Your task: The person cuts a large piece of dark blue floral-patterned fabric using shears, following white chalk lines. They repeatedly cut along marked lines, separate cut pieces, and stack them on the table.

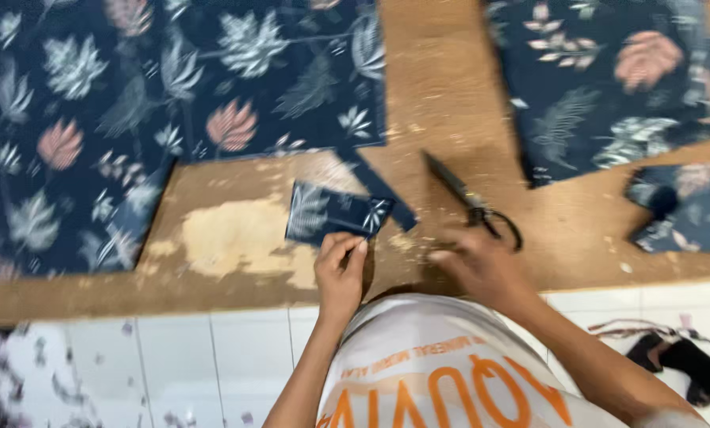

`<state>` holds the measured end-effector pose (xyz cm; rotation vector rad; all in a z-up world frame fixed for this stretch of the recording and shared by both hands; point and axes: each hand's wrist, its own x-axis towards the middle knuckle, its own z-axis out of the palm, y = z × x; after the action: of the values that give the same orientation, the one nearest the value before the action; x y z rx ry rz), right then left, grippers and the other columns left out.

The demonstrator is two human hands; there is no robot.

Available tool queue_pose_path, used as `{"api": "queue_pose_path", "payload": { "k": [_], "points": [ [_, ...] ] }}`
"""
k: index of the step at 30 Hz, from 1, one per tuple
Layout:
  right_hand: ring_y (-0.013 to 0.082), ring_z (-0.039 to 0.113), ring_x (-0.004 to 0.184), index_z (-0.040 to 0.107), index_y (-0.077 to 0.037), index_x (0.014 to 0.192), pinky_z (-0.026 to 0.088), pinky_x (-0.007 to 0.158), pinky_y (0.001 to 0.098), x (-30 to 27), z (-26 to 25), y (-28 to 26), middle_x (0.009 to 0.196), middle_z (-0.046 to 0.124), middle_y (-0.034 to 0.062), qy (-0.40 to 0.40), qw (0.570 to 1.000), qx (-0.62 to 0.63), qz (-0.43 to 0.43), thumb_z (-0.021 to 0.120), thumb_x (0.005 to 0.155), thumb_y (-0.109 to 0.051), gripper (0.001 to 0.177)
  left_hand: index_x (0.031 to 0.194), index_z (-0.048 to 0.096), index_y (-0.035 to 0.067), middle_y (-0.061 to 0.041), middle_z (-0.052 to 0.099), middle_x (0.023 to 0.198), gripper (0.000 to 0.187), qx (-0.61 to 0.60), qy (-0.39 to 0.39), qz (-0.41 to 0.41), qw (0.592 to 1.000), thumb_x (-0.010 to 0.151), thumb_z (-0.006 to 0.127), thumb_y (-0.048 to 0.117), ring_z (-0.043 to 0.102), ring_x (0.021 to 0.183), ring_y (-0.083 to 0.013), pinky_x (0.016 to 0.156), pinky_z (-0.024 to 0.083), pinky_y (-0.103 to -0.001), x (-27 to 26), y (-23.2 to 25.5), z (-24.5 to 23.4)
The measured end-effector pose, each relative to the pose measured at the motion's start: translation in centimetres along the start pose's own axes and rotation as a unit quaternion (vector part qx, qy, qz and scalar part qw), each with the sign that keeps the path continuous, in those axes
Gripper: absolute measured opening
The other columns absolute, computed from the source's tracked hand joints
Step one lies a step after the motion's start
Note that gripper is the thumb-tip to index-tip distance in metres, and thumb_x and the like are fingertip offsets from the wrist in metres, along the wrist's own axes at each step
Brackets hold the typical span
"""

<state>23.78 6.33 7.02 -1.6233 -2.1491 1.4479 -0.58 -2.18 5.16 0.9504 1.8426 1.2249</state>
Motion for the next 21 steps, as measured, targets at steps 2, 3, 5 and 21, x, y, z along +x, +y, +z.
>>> {"api": "queue_pose_path", "payload": {
  "k": [2, 3, 5, 21],
  "points": [
    [0.0128, 0.067, 0.089, 0.068, -0.006, 0.121, 0.058, 0.078, 0.0312, 2.3, 2.8, -1.5, 0.100, 0.070, 0.0026, -0.054, 0.961, 0.272, 0.011, 0.067, 0.094, -0.030, 0.036, 0.099, 0.074, -0.003, -0.009, 0.066, 0.098, 0.009, -0.010, -0.054, 0.013, 0.998, 0.092, 0.071, 0.002, 0.063, 0.090, -0.0177, 0.078, 0.050, -0.028, 0.0, 0.7, 1.3],
    [0.0138, 0.064, 0.083, 0.069, -0.008, 0.118, 0.055, 0.072, 0.0317, 3.0, 3.6, -1.8, 0.095, 0.070, 0.0013, -0.087, 0.932, 0.337, 0.098, 0.066, 0.094, -0.029, 0.031, 0.098, 0.074, -0.002, -0.009, 0.067, 0.097, 0.009, -0.007, -0.088, 0.008, 0.996, 0.091, 0.070, 0.003, 0.065, 0.089, -0.0183, 0.078, 0.051, -0.028, -0.4, 1.0, 1.8],
    [0.0148, 0.061, 0.077, 0.071, -0.005, 0.111, 0.053, 0.067, 0.0321, 5.0, 5.7, -2.2, 0.088, 0.069, 0.0032, -0.069, 0.905, 0.398, 0.135, 0.066, 0.098, -0.024, 0.024, 0.097, 0.074, -0.002, -0.009, 0.069, 0.098, 0.010, 0.017, -0.144, 0.028, 0.989, 0.090, 0.070, 0.004, 0.067, 0.089, -0.0205, 0.079, 0.053, -0.029, -0.9, 1.5, 2.4],
    [0.0139, 0.064, 0.084, 0.073, -0.003, 0.109, 0.053, 0.076, 0.0284, 12.9, -17.9, 1.5, 0.099, 0.071, 0.0072, 0.172, 0.961, 0.214, -0.032, 0.073, 0.094, -0.011, 0.017, 0.098, 0.075, 0.005, -0.009, 0.068, 0.097, 0.012, 0.228, 0.041, 0.171, 0.958, 0.086, 0.071, 0.007, 0.062, 0.090, -0.0281, 0.081, 0.049, -0.039, 1.1, -2.8, -1.1]
  ]
}}
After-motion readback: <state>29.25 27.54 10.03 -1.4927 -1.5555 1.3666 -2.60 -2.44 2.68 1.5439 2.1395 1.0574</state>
